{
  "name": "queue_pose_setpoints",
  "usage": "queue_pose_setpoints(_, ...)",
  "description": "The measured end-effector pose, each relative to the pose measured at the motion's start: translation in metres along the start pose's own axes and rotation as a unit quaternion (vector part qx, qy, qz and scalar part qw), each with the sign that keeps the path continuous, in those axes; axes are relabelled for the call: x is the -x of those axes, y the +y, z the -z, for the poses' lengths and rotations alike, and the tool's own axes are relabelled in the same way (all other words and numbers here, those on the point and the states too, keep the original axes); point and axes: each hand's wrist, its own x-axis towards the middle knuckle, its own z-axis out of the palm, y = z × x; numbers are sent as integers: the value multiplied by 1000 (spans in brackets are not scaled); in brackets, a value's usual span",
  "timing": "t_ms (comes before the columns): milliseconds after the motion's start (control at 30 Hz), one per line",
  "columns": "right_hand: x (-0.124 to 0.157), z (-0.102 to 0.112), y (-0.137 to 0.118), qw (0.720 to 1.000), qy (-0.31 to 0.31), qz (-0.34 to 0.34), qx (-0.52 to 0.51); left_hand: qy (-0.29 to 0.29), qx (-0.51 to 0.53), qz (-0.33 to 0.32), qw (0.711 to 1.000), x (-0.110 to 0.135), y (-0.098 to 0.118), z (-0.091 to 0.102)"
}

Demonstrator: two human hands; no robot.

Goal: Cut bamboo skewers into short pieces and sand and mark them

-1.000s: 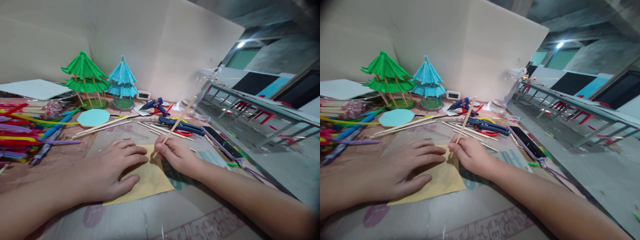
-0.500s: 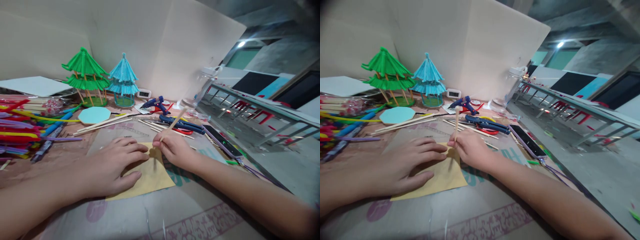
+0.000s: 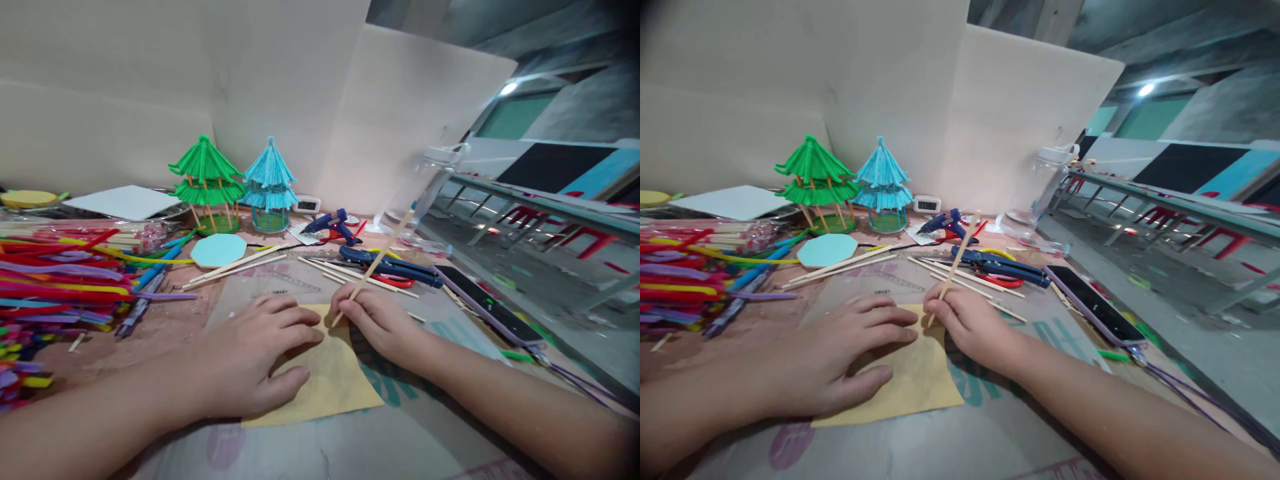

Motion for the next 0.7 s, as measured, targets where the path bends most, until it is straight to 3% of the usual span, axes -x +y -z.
queue_pose_setpoints(133,-3,1,8,998,53,-18,34,-1,0,1,1000,1,-2,-2)
queue_pose_setpoints(267,-2,1,5,998,27,-17,52,10,-1,0,1000,2,-5,-6)
queue_pose_setpoints(400,-2,3,4,997,-21,49,55,7,-2,-3,1000,2,-6,-7)
queue_pose_setpoints(533,-4,5,7,988,5,86,126,5,-9,0,1000,3,-5,-6)
queue_pose_setpoints(700,-4,4,6,990,-30,99,100,15,-17,-5,1000,3,-6,-8)
